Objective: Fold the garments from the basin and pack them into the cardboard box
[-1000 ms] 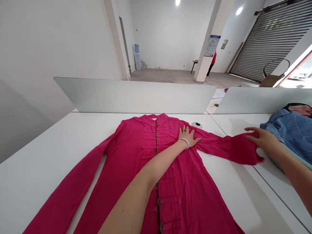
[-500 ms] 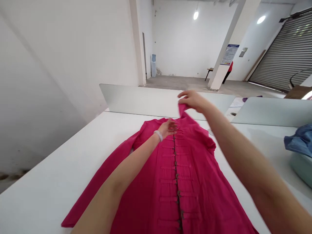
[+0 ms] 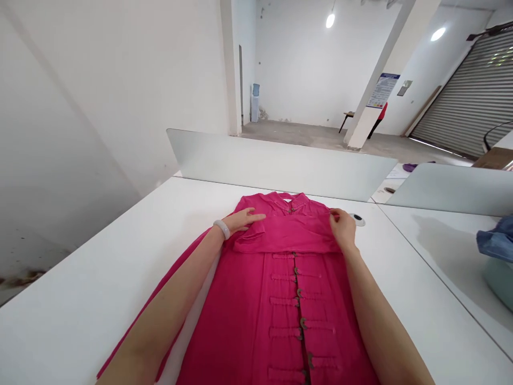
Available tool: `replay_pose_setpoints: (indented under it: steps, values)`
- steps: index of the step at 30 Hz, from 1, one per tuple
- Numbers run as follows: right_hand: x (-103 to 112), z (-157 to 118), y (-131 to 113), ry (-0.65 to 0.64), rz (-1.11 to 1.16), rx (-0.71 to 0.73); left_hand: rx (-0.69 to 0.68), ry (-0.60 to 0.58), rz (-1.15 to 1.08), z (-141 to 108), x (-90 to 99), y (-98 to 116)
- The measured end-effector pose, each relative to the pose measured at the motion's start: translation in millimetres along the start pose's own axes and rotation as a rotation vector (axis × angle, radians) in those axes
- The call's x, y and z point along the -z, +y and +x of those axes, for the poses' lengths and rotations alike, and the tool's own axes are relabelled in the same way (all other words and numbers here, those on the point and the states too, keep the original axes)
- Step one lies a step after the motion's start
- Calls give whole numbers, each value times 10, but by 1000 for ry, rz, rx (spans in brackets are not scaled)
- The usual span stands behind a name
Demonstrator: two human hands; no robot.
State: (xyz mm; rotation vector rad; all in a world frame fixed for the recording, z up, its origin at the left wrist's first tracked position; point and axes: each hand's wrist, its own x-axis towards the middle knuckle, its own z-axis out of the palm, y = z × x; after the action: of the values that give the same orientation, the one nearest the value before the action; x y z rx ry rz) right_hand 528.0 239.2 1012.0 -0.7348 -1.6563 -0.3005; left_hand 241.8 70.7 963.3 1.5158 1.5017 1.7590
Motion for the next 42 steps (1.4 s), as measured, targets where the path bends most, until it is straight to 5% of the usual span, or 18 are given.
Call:
replay_pose_setpoints:
  steps: [3, 5, 9, 13, 19, 26, 31, 34, 38, 42]
  values:
    - [2, 10, 369, 40, -69, -108, -63, 43, 610, -28, -135, -4]
    - [-43, 15, 495, -1, -83, -139, -123, 93, 821, 14, -212, 15]
    - [-119, 40, 599, -36, 14, -178, -226, 237, 780, 231, -196, 101]
    - [-97, 62, 658, 61, 147, -210, -155, 455, 715, 402, -29, 82]
    - [-11, 52, 690, 36, 83, -318, -44, 449, 883, 375, -15, -102]
    - [-95, 72, 695, -102, -17, -228, -141, 518, 1080, 323, -189, -172]
    - [-138, 39, 695, -44, -137, -119, -111, 538, 1235, 245, -272, -164]
    - [-116, 40, 643, 64, -178, -46, -246, 582, 1308, 165, -328, -103]
    - [-139, 65, 553, 29, -131, 85, -436, 398, 1306, 118, -423, -78]
    - [-265, 54, 573, -134, -81, 285, -282, 143, 1237, 157, -450, -232]
